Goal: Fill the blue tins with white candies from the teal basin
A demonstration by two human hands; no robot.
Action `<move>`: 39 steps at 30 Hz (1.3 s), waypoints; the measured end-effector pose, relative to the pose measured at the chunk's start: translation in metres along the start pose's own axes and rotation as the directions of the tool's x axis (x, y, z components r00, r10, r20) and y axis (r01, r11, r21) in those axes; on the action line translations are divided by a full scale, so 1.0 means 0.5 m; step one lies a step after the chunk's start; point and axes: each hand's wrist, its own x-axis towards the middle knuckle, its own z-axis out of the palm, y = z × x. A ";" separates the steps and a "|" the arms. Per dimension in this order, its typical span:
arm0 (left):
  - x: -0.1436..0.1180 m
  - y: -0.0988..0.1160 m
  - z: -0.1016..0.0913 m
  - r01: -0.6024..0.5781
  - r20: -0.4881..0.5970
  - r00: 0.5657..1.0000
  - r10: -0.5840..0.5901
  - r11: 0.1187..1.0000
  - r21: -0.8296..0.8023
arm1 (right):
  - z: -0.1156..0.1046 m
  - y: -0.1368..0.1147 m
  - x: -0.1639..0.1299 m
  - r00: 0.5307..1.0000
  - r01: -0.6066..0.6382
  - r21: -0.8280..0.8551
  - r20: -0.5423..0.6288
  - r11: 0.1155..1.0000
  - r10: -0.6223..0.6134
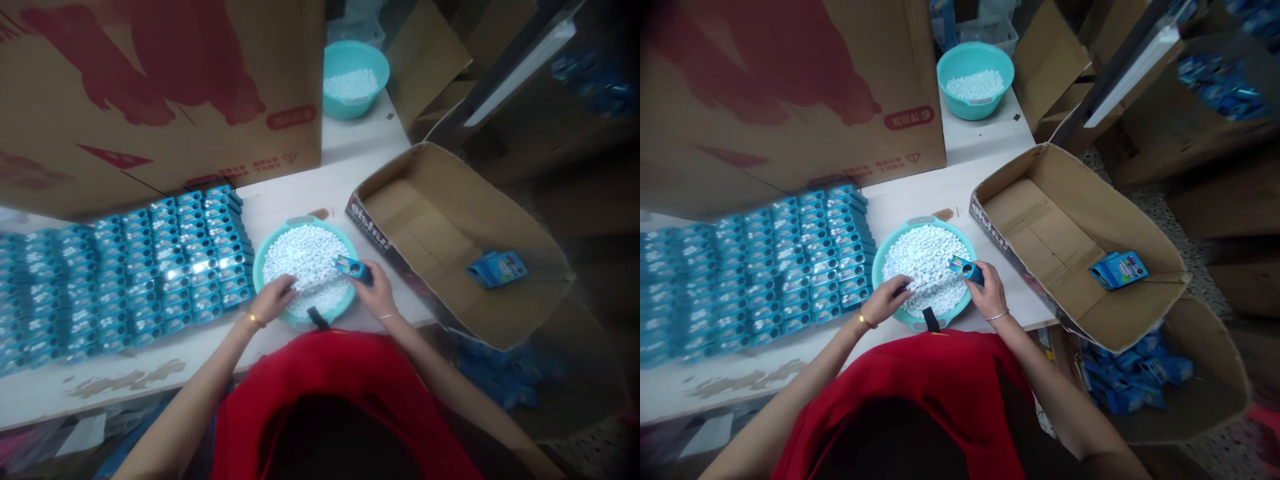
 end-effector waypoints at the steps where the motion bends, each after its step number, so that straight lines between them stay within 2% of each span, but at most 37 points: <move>1: -0.009 0.014 -0.024 -0.025 -0.007 1.000 0.025 1.000 -0.001 | 0.003 0.000 0.000 0.999 0.047 -0.014 0.019 0.999 -0.047; 4: -0.020 0.067 -0.084 -0.112 0.025 0.994 0.110 0.991 0.079 | 0.019 -0.005 0.001 0.981 0.184 -0.043 0.078 0.982 -0.180; 7: -0.016 0.130 -0.120 -0.151 0.120 0.985 0.122 0.950 0.274 | 0.036 -0.017 0.000 0.963 0.242 -0.043 0.130 0.969 -0.235; 10: -0.009 0.194 -0.135 -0.124 0.200 0.980 0.025 0.857 0.501 | 0.049 -0.030 -0.002 0.953 0.262 -0.028 0.165 0.965 -0.254; 13: -0.010 0.254 -0.139 -0.119 0.199 0.980 -0.021 0.740 0.662 | 0.056 -0.038 -0.005 0.947 0.280 -0.002 0.165 0.960 -0.276; 16: -0.021 0.291 -0.149 -0.135 0.183 0.983 0.000 0.677 0.724 | 0.063 -0.037 -0.011 0.954 0.255 0.041 0.152 0.966 -0.258; 18: -0.031 0.294 -0.161 -0.144 0.186 0.982 0.010 0.675 0.724 | 0.067 -0.032 -0.016 0.965 0.206 0.082 0.147 0.975 -0.216; 20: -0.040 0.276 -0.170 -0.154 0.177 0.983 0.046 0.727 0.669 | 0.071 -0.027 -0.022 0.976 0.135 0.142 0.153 0.981 -0.156; 22: -0.046 0.241 -0.165 -0.167 0.123 0.985 0.120 0.835 0.524 | 0.073 -0.028 -0.027 0.979 0.054 0.224 0.182 0.973 -0.097; 25: -0.054 0.181 -0.121 -0.184 -0.042 0.979 0.200 0.950 0.252 | 0.076 -0.049 -0.033 0.965 -0.039 0.339 0.257 0.940 -0.052; 27: -0.065 0.147 -0.082 -0.179 -0.075 0.978 0.193 0.972 0.154 | 0.081 -0.073 -0.037 0.939 -0.079 0.373 0.340 0.925 -0.056; 30: -0.098 0.108 -0.046 -0.115 -0.050 0.992 0.120 0.989 0.088 | 0.097 -0.106 -0.042 0.866 -0.084 0.388 0.484 0.918 -0.125; 32: -0.135 0.081 -0.047 -0.047 -0.097 0.994 0.052 0.997 0.054 | 0.108 -0.117 -0.044 0.835 -0.032 0.401 0.514 0.915 -0.196; 33: -0.159 0.066 -0.053 -0.008 -0.143 0.990 0.013 0.999 0.037 | 0.111 -0.120 -0.043 0.834 0.002 0.398 0.505 0.917 -0.221; 36: -0.239 0.002 -0.079 0.128 -0.294 0.948 -0.117 0.992 0.019 | 0.097 -0.119 -0.031 0.874 0.089 0.333 0.427 0.939 -0.234; 39: -0.297 -0.103 -0.086 0.292 -0.346 0.905 -0.248 0.953 0.079 | 0.042 -0.097 0.005 0.944 0.127 0.222 0.272 0.967 -0.186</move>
